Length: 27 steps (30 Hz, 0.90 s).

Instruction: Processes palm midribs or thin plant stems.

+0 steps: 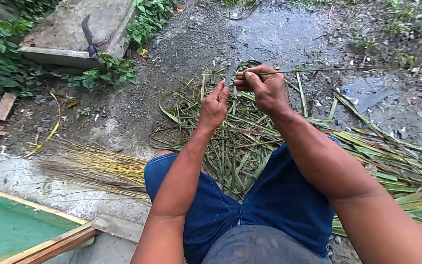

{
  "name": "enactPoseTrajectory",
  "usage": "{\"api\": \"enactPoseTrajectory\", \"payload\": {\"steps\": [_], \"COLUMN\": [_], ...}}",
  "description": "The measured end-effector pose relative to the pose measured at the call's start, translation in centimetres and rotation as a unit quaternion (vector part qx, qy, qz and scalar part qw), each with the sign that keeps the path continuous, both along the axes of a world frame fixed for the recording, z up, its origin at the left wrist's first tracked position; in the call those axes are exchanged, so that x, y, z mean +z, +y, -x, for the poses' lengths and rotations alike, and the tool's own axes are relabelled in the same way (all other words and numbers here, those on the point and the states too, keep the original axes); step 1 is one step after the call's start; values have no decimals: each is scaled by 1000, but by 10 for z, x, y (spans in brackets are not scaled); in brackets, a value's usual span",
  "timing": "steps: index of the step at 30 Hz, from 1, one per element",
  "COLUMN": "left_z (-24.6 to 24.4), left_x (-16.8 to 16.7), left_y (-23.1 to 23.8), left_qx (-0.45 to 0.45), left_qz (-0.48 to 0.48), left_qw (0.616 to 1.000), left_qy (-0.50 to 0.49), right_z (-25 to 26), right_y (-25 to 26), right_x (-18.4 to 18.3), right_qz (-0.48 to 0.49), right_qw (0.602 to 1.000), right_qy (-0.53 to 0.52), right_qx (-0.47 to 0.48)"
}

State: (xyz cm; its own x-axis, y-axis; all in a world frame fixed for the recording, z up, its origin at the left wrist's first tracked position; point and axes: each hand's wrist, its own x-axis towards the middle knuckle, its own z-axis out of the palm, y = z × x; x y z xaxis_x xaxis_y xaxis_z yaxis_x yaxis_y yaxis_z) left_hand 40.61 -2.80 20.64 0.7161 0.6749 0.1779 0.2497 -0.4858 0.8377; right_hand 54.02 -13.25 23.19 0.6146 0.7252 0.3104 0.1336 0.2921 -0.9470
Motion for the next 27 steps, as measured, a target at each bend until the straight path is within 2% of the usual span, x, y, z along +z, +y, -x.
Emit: {"api": "enactPoseTrajectory", "payload": {"steps": [3, 8, 12, 15, 19, 22, 27], "left_z": [0, 6, 5, 5, 8, 11, 6], "left_x": [0, -10, -2, -9, 0, -6, 5], "left_y": [-2, 24, 12, 22, 13, 24, 3], "left_qx": [3, 59, 27, 55, 22, 53, 55], "left_qz": [-14, 127, 116, 160, 123, 145, 84], "left_qw": [1000, 990, 993, 986, 992, 988, 995], "left_qy": [2, 27, -6, 4, -10, -6, -20], "right_z": [1, -6, -7, -8, -6, -6, -1], "right_y": [0, -8, -5, -5, -4, -3, -14], "right_x": [1, 10, 8, 10, 8, 9, 9], "right_qz": [1, -26, -28, -31, -33, -38, -5], "right_qw": [1000, 999, 999, 998, 998, 997, 996], "right_qy": [-10, -14, 26, 47, 47, 73, 81], "right_qx": [-13, -22, -20, -18, -5, 3, 24]}}
